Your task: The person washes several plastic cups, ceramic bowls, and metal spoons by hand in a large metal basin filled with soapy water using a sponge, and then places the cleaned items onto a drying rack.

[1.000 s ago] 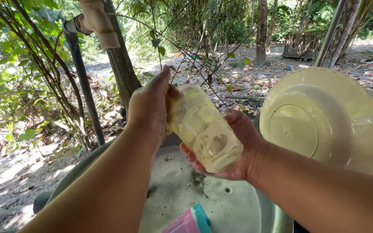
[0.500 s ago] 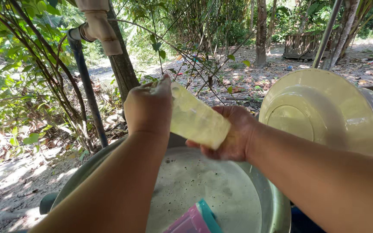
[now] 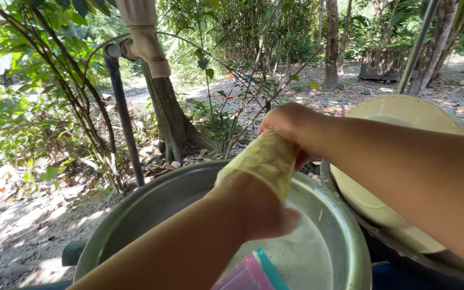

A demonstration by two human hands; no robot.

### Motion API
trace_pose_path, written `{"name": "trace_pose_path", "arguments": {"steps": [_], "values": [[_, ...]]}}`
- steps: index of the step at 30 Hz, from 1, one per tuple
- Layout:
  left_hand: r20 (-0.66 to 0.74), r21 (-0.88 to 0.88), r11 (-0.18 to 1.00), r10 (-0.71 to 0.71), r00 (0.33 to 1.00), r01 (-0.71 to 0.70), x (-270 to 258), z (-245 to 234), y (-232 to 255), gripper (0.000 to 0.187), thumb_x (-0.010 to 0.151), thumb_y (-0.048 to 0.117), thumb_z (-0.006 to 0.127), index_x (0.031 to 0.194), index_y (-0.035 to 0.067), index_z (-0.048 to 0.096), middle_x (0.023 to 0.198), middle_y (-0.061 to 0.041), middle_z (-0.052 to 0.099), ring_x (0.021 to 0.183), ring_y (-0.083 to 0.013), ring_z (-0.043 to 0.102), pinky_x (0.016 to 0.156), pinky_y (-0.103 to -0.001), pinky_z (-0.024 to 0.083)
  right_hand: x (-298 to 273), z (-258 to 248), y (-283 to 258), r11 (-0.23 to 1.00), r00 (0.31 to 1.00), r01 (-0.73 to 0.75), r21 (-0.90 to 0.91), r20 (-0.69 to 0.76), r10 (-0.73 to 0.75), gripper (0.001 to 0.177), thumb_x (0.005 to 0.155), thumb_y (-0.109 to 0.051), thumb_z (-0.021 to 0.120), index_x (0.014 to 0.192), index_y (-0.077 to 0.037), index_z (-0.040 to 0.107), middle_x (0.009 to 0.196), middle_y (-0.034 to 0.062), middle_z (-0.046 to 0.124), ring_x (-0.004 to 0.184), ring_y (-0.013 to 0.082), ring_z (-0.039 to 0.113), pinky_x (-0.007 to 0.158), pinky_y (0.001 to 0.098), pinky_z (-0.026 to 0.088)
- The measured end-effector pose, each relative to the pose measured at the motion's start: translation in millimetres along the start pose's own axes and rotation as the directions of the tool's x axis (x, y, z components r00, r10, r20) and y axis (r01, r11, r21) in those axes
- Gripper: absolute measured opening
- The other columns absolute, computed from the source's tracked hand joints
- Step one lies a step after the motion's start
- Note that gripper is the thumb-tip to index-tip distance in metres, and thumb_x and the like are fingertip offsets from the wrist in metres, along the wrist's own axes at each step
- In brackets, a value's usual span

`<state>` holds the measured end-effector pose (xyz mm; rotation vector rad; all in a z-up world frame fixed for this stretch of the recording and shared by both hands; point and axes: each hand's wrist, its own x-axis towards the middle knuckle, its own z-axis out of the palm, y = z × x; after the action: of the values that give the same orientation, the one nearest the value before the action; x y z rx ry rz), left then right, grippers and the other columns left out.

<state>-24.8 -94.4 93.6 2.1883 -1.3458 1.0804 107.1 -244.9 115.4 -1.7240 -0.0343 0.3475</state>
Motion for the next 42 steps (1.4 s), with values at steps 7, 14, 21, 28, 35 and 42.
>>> {"name": "trace_pose_path", "arguments": {"steps": [7,14,21,28,35,42], "values": [[0.127,-0.288,0.633,-0.719,0.684,0.719,-29,10,-76,0.020,0.065,0.014,0.070,0.081,0.006,0.079,0.072,-0.015,0.072,0.065,-0.0273,0.069,0.065,-0.038,0.056,-2,7,19,0.973,0.980,-0.198,-0.115,-0.049,0.194,0.038,0.090,-0.038,0.050,0.099,-0.008,0.072,0.077,0.0137,0.073,0.059,0.0293,0.068,0.045,0.0455,0.055],[-0.031,-0.663,0.186,-0.975,0.221,0.725,-17,-18,-91,0.016,0.080,0.019,0.069,0.075,0.006,0.076,0.064,-0.007,0.068,0.056,-0.0228,0.063,0.058,-0.037,0.054,-39,30,22,1.000,0.898,0.003,0.019,0.439,-0.011,0.051,0.086,-0.045,0.054,0.114,-0.005,0.070,0.096,0.0189,0.076,0.078,0.0342,0.076,0.069,0.0508,0.058],[-0.690,-0.359,0.527,-0.706,0.161,0.771,10,27,-64,0.033,0.091,0.031,0.058,0.113,0.024,0.082,0.117,-0.019,0.064,0.093,-0.0314,0.069,0.078,-0.044,0.056,-52,49,25,0.908,0.745,-0.083,0.410,0.630,-0.217,0.068,0.069,-0.023,0.059,0.136,-0.029,0.056,0.123,0.0133,0.067,0.091,0.0346,0.070,0.078,0.0518,0.056],[-0.219,0.105,0.384,-0.891,0.398,0.917,11,36,-82,0.055,0.092,0.037,0.054,0.144,0.018,0.053,0.142,-0.017,0.054,0.110,-0.0410,0.067,0.089,-0.045,0.059,-40,57,33,0.875,0.933,0.357,0.326,-0.079,-0.352,0.080,0.070,-0.012,0.057,0.148,-0.025,0.046,0.136,0.0055,0.061,0.099,0.0271,0.062,0.084,0.0444,0.053],[0.613,-0.693,-0.507,-0.788,0.050,0.512,5,17,-66,0.045,0.096,0.041,0.046,0.129,0.016,0.064,0.121,-0.011,0.067,0.098,-0.0306,0.071,0.081,-0.043,0.059,-62,59,46,0.753,0.764,0.578,-0.315,-0.116,-0.635,0.116,0.074,-0.003,0.061,0.178,-0.029,0.016,0.123,0.0320,0.062,0.093,0.0422,0.066,0.087,0.0412,0.056],[0.757,-0.588,-0.758,-0.638,-0.138,0.280,12,29,-48,0.044,0.098,0.044,0.042,0.115,0.017,0.072,0.100,-0.004,0.075,0.086,-0.0204,0.075,0.072,-0.039,0.061,-81,47,51,0.235,0.240,0.852,-0.468,-0.051,-0.969,0.101,0.077,-0.008,0.056,0.168,-0.012,0.011,0.169,0.0203,0.036,0.150,0.0289,0.047,0.117,0.0347,0.041]]}}
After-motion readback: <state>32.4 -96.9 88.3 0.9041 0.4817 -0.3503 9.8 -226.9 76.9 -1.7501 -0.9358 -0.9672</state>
